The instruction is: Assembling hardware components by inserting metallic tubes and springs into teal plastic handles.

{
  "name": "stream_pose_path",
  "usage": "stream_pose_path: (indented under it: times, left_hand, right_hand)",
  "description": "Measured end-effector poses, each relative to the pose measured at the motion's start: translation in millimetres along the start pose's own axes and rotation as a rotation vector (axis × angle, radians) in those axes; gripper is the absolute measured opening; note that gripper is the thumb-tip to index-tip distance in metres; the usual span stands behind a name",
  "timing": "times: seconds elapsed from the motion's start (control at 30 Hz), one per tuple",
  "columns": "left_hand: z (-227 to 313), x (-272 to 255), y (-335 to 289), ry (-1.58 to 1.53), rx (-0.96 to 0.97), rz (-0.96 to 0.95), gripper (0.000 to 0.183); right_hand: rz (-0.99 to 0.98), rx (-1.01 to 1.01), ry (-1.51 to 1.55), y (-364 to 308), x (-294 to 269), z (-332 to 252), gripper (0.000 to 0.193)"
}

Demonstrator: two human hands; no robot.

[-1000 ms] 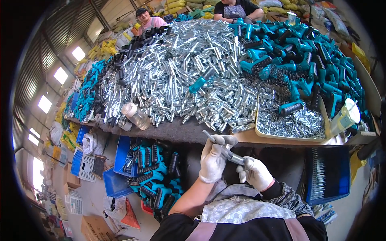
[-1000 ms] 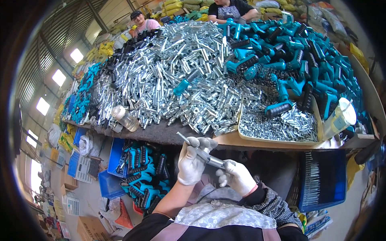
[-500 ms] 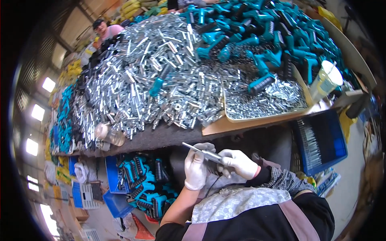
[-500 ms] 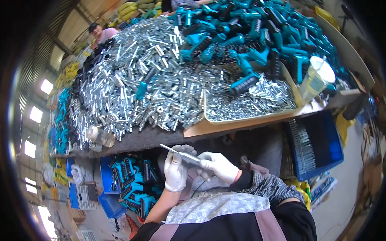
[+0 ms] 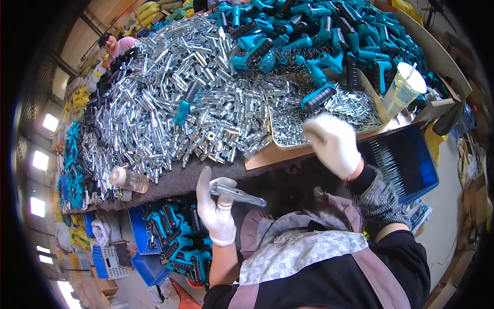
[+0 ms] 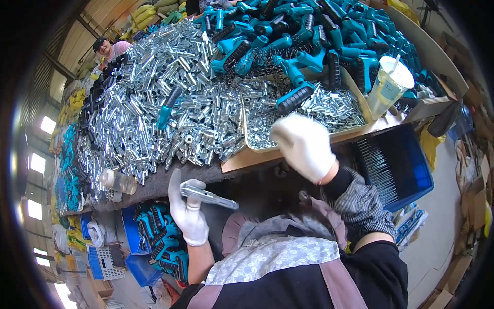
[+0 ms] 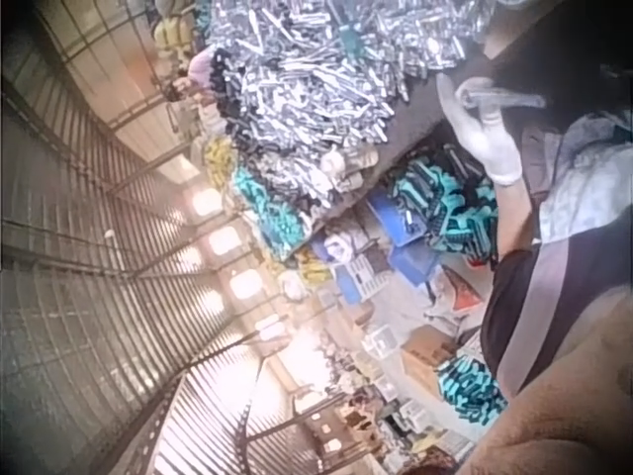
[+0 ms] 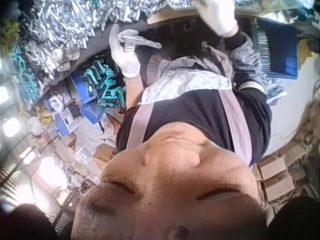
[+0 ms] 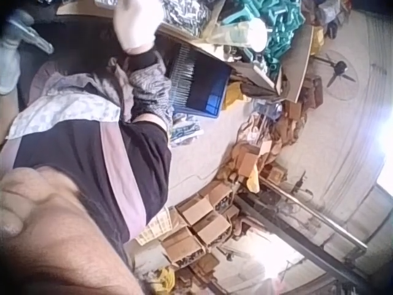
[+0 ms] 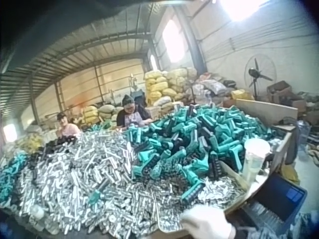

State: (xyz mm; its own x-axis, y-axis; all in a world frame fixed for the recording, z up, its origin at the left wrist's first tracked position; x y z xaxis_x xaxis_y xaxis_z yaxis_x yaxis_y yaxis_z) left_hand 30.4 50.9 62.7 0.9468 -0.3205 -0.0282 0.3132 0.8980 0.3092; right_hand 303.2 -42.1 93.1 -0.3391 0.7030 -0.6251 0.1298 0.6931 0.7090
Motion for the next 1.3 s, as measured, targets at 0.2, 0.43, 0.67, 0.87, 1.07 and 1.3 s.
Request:
stream_pose_path:
  times: [0.2,0.43,0.67,0.87,1.07,1.3]
  left_hand:
    - [-4,6,-6,0.031,-0.043,-0.006,0.077]
    - [-7,6,-10,-0.003,-0.062,0.030,0.067]
    - [-2,11,-5,-0.340,-0.043,0.149,0.062]
    - [-14,15,-13,-0.377,-0.108,0.103,0.064]
    - [-25,34,-33,-0.327,-0.127,-0.084,0.069]
    - [-16,63,-25,0.496,-0.101,-0.745,0.052]
  right_hand:
    - [-0.193,0.189,-0.288,-3,9,50,0.027]
    - [0.017,0.229,0.068,-7,-17,47,0.026]
    - [-0.367,0.375,0.601,-45,5,-11,0.031]
    - [-0.428,0.719,0.816,-64,27,-18,0.029]
    - [-0.509,0.692,1.030,-65,36,-36,0.029]
    - [-0.256,0.233,0.646,-85,17,-23,0.033]
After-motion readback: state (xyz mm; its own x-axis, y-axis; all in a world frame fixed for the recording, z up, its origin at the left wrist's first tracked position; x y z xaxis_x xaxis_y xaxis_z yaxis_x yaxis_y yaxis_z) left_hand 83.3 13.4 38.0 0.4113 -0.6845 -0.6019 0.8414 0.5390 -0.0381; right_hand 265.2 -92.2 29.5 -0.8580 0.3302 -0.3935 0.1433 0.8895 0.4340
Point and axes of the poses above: each hand's wrist, its own y-axis towards the middle knuckle, its own x-axis out of the palm, z = x × y, the point moved 6 cm from there along y, towards the middle knuckle, and after that the axes turned 5 degrees about -x, right-handed, at the moved point
